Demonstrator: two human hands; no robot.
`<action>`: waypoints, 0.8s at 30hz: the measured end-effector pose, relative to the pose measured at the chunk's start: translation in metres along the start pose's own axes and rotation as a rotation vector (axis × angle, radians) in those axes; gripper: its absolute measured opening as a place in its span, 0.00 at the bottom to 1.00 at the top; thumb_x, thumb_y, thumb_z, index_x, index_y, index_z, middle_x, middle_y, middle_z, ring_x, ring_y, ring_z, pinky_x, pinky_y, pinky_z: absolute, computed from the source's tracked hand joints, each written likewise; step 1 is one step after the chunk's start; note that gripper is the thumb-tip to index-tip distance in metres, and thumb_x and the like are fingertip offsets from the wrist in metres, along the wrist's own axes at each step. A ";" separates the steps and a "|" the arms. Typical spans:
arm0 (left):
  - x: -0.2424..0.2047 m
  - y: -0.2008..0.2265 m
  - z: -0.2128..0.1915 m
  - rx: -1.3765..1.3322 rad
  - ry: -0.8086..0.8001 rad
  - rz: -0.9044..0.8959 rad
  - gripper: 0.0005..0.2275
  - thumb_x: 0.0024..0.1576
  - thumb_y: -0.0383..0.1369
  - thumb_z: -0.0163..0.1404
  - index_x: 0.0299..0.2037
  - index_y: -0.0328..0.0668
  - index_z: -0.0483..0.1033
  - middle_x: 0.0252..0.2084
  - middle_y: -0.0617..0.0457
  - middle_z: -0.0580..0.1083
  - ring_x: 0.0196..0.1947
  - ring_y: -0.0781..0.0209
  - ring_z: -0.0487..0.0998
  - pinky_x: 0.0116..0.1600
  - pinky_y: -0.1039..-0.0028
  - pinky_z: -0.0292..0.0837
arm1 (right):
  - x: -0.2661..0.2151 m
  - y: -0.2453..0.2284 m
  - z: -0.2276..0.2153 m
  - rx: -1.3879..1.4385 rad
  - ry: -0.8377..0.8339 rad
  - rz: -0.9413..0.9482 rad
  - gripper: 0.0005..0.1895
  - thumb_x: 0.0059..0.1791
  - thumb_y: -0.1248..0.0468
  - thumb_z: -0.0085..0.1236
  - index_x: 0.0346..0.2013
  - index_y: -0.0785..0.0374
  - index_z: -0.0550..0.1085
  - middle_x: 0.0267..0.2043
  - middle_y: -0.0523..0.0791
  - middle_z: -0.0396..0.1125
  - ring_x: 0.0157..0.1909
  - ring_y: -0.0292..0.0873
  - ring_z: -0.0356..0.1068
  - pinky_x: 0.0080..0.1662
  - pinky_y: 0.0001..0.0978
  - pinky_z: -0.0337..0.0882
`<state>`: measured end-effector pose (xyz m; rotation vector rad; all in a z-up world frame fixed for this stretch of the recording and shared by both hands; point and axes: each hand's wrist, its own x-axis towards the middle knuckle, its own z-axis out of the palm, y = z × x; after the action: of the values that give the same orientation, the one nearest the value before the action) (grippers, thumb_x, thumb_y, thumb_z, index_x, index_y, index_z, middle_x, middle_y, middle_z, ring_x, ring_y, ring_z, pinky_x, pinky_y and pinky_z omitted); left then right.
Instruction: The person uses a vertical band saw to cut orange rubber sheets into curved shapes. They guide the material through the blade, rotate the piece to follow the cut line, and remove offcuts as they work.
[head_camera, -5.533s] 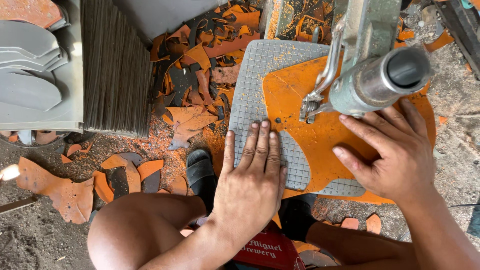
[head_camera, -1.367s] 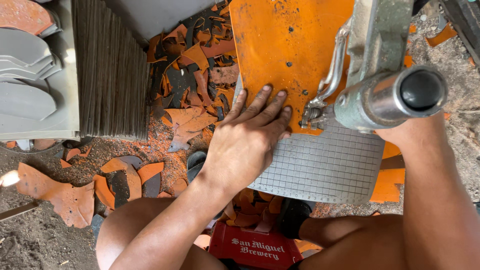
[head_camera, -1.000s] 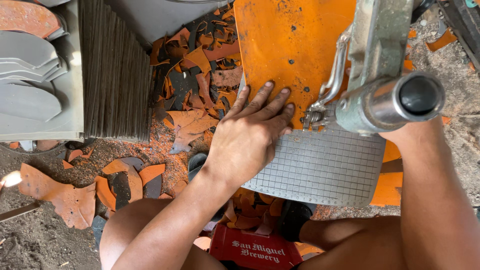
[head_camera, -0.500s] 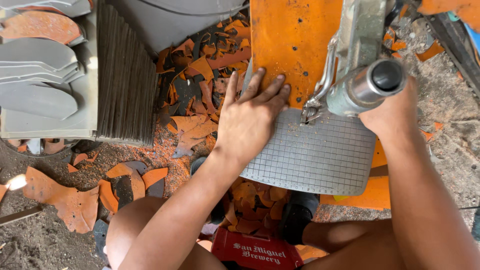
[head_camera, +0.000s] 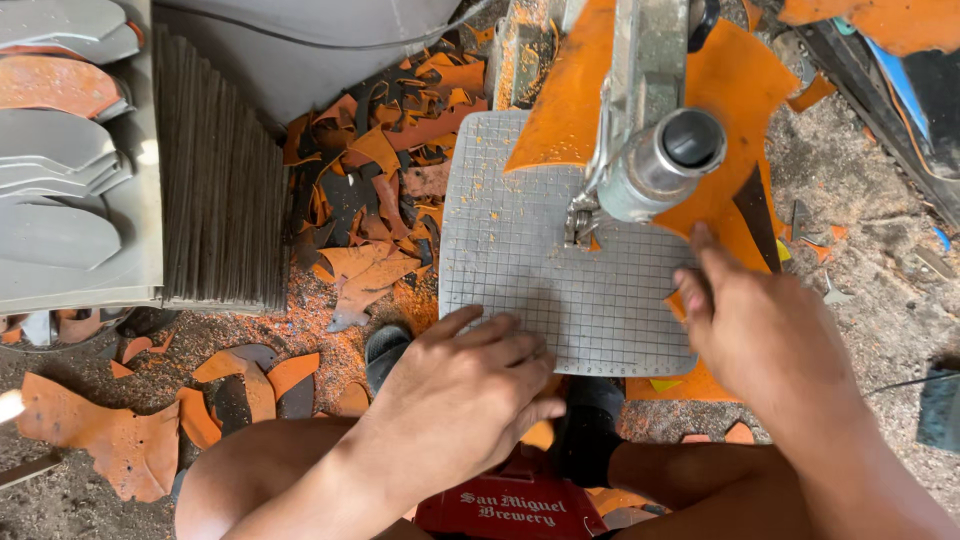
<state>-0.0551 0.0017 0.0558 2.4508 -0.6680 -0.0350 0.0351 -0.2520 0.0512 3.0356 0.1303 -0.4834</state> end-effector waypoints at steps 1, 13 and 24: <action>0.002 0.000 0.003 0.028 0.056 0.019 0.14 0.54 0.38 0.59 0.41 0.34 0.81 0.41 0.46 0.80 0.51 0.46 0.80 0.58 0.57 0.70 | -0.010 -0.001 -0.003 -0.044 -0.040 -0.014 0.27 0.57 0.48 0.45 0.70 0.52 0.67 0.23 0.56 0.72 0.28 0.57 0.76 0.37 0.50 0.76; 0.037 0.024 0.070 0.095 0.309 0.089 0.24 0.53 0.45 0.57 0.51 0.31 0.79 0.57 0.37 0.72 0.62 0.41 0.68 0.67 0.51 0.61 | -0.001 0.050 0.006 0.248 -0.497 -0.490 0.22 0.47 0.44 0.59 0.50 0.47 0.83 0.36 0.42 0.81 0.39 0.42 0.79 0.43 0.41 0.79; 0.029 -0.011 0.040 0.031 -0.050 0.113 0.17 0.48 0.26 0.54 0.48 0.54 0.84 0.47 0.55 0.72 0.53 0.55 0.69 0.56 0.61 0.62 | 0.045 0.072 0.033 0.259 0.381 -0.949 0.44 0.39 0.25 0.52 0.63 0.42 0.70 0.81 0.51 0.43 0.79 0.60 0.41 0.69 0.65 0.44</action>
<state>-0.0317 -0.0255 0.0206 2.4439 -0.8342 -0.0417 0.0741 -0.3232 0.0095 3.0655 1.6635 0.0836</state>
